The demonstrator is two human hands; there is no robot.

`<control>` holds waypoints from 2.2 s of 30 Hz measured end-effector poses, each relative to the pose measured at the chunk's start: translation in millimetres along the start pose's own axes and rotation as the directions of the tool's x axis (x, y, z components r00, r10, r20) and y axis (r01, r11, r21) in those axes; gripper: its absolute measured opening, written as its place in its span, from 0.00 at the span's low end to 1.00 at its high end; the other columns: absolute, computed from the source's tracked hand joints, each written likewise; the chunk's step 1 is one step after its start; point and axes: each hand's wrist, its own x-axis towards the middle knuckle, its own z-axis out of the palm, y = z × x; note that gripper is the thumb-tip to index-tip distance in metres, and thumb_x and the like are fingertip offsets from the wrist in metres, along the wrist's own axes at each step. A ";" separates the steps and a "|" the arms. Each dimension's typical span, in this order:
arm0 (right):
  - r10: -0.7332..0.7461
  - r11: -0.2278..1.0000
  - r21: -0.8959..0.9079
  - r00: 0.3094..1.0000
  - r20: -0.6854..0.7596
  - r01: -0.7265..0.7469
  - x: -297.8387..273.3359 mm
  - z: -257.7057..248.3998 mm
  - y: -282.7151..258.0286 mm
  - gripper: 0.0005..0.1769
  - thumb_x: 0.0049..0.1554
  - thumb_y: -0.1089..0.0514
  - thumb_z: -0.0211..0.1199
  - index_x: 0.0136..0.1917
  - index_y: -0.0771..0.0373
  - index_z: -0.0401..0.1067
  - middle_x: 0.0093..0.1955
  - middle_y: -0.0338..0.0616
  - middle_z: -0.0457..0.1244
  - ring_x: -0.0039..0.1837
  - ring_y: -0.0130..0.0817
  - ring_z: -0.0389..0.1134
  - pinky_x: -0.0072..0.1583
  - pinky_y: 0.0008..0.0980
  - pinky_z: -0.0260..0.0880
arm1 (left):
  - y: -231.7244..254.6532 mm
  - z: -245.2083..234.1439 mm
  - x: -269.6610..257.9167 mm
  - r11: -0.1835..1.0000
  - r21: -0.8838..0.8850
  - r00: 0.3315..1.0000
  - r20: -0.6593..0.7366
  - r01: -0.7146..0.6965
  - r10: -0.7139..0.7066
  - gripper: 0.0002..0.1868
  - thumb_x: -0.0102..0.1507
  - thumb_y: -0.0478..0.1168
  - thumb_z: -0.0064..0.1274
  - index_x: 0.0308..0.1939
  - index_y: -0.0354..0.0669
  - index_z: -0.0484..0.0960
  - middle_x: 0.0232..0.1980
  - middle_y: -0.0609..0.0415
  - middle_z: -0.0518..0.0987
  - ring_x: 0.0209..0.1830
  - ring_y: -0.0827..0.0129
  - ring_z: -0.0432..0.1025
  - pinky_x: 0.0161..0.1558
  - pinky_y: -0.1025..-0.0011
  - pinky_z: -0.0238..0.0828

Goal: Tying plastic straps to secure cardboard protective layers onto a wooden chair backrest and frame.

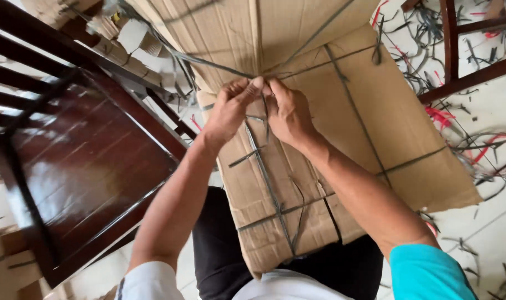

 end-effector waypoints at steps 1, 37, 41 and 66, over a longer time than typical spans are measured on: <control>-0.014 1.000 -0.006 1.000 -0.010 0.014 -3.5 3.1 -4.0 0.07 0.61 0.65 0.53 0.48 0.52 0.64 0.35 0.52 0.67 0.43 0.60 0.73 0.42 0.54 0.70 | -9.7 -5.5 0.6 1.000 0.000 1.000 0.005 -0.017 0.017 0.15 0.68 0.50 0.57 0.34 0.45 0.85 0.32 0.64 0.79 0.36 0.80 0.73 0.48 0.79 0.73; 0.040 0.968 0.250 0.956 -0.291 0.035 -3.8 67.9 -113.0 0.13 0.70 0.54 0.51 0.49 0.59 0.74 0.29 0.43 0.63 0.31 0.30 0.67 0.34 0.31 0.72 | 38.4 -111.8 -25.6 0.977 -0.108 0.980 -0.094 -0.186 0.176 0.10 0.65 0.39 0.60 0.33 0.36 0.82 0.19 0.54 0.71 0.09 0.85 0.53 0.13 0.86 0.48; -0.270 0.960 -0.181 0.883 -0.383 0.215 7.3 62.8 -101.2 0.15 0.65 0.62 0.56 0.62 0.47 0.75 0.37 0.45 0.68 0.42 0.48 0.73 0.45 0.47 0.74 | 48.2 -114.8 -31.8 0.991 -0.022 0.991 -0.041 -0.132 0.131 0.10 0.62 0.38 0.62 0.29 0.36 0.82 0.17 0.54 0.70 0.09 0.85 0.51 0.12 0.85 0.45; -0.133 0.961 -0.254 0.987 -0.087 0.107 16.4 53.2 -102.3 0.08 0.63 0.49 0.60 0.49 0.54 0.72 0.35 0.52 0.69 0.44 0.59 0.73 0.44 0.56 0.70 | 35.3 -135.2 -21.2 0.275 0.803 0.804 0.369 -0.528 0.467 0.07 0.61 0.44 0.58 0.40 0.51 0.79 0.34 0.57 0.73 0.31 0.54 0.75 0.33 0.59 0.76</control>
